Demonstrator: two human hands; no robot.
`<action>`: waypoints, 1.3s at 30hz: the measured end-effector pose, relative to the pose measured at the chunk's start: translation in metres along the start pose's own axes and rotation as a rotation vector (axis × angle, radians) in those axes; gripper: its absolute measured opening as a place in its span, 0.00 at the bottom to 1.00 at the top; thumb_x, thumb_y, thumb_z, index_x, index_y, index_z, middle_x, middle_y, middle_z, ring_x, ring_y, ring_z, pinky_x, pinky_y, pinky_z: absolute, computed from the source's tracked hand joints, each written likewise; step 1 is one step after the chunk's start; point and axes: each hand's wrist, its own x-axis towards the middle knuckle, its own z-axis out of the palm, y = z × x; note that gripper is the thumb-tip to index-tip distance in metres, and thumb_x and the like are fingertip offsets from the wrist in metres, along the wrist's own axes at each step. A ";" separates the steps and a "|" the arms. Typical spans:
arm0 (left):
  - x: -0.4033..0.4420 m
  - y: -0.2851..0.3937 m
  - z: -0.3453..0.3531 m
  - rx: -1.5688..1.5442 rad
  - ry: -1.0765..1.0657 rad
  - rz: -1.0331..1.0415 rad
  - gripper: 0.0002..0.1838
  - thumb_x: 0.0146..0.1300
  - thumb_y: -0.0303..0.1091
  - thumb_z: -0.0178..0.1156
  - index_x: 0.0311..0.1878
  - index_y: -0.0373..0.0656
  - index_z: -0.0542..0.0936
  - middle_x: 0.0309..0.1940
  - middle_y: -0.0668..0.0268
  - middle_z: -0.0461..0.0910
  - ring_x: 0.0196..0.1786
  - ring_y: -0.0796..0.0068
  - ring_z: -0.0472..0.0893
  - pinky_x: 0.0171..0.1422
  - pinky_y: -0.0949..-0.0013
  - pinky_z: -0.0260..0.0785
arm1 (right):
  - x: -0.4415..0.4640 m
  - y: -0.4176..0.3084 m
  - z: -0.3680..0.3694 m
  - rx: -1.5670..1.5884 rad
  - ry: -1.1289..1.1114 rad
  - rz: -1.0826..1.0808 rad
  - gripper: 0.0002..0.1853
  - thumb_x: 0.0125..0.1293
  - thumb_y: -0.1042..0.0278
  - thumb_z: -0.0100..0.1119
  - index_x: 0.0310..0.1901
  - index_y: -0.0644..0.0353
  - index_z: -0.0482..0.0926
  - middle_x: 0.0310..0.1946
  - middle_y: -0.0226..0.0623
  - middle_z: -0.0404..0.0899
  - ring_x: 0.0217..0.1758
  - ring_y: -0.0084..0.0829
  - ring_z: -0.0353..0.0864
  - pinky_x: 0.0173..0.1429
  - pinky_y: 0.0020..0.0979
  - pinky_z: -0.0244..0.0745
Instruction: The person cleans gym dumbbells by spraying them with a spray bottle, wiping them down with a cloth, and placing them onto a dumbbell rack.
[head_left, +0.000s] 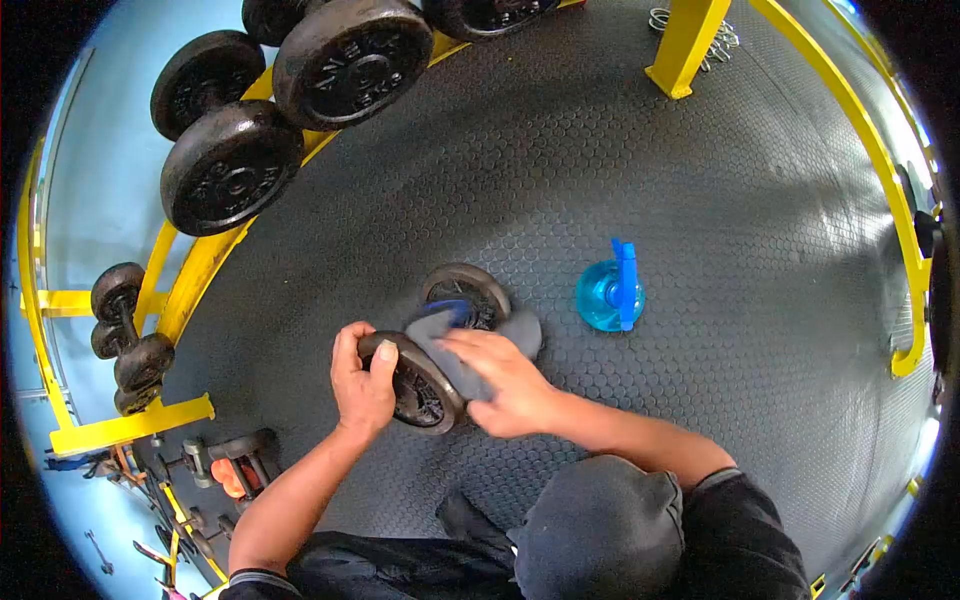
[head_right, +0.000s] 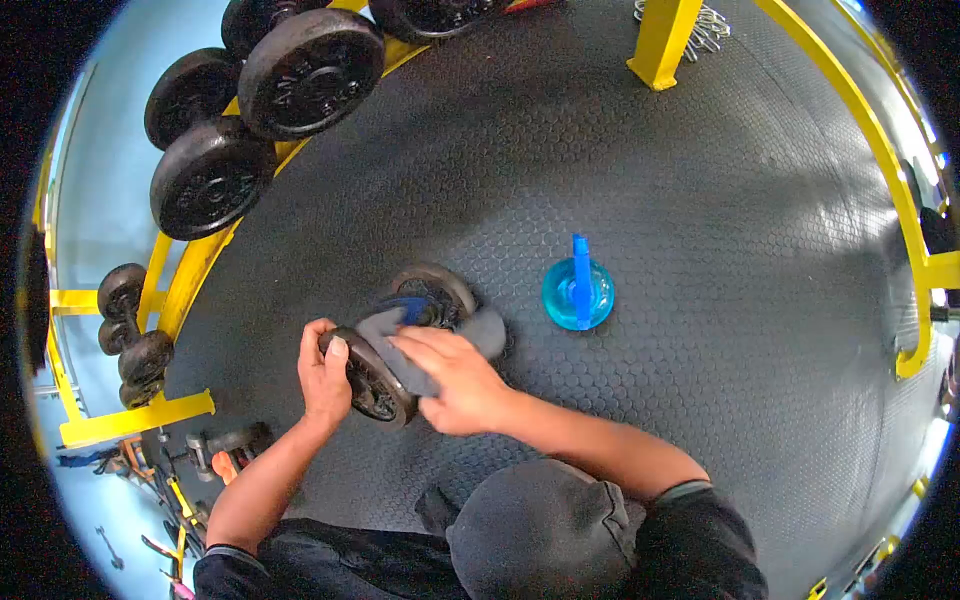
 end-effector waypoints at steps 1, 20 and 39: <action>0.001 -0.004 0.000 -0.005 -0.004 0.006 0.24 0.59 0.50 0.60 0.45 0.37 0.72 0.37 0.60 0.71 0.40 0.64 0.72 0.47 0.65 0.65 | 0.017 -0.005 -0.004 -0.020 -0.174 0.046 0.40 0.41 0.74 0.59 0.63 0.61 0.65 0.63 0.46 0.67 0.69 0.46 0.64 0.72 0.47 0.56; -0.001 -0.012 -0.012 0.006 0.013 0.263 0.32 0.56 0.64 0.58 0.40 0.39 0.72 0.32 0.59 0.69 0.35 0.62 0.71 0.40 0.63 0.64 | -0.017 0.017 -0.040 -0.448 -0.111 0.315 0.22 0.44 0.78 0.61 0.46 0.59 0.79 0.54 0.43 0.75 0.61 0.44 0.71 0.65 0.42 0.66; 0.010 0.013 -0.007 -0.012 -0.058 0.000 0.26 0.52 0.55 0.67 0.38 0.39 0.76 0.29 0.59 0.76 0.33 0.65 0.77 0.39 0.64 0.70 | -0.029 0.071 0.029 -1.181 -0.170 -0.201 0.21 0.52 0.59 0.57 0.48 0.58 0.79 0.56 0.40 0.69 0.59 0.48 0.64 0.52 0.52 0.61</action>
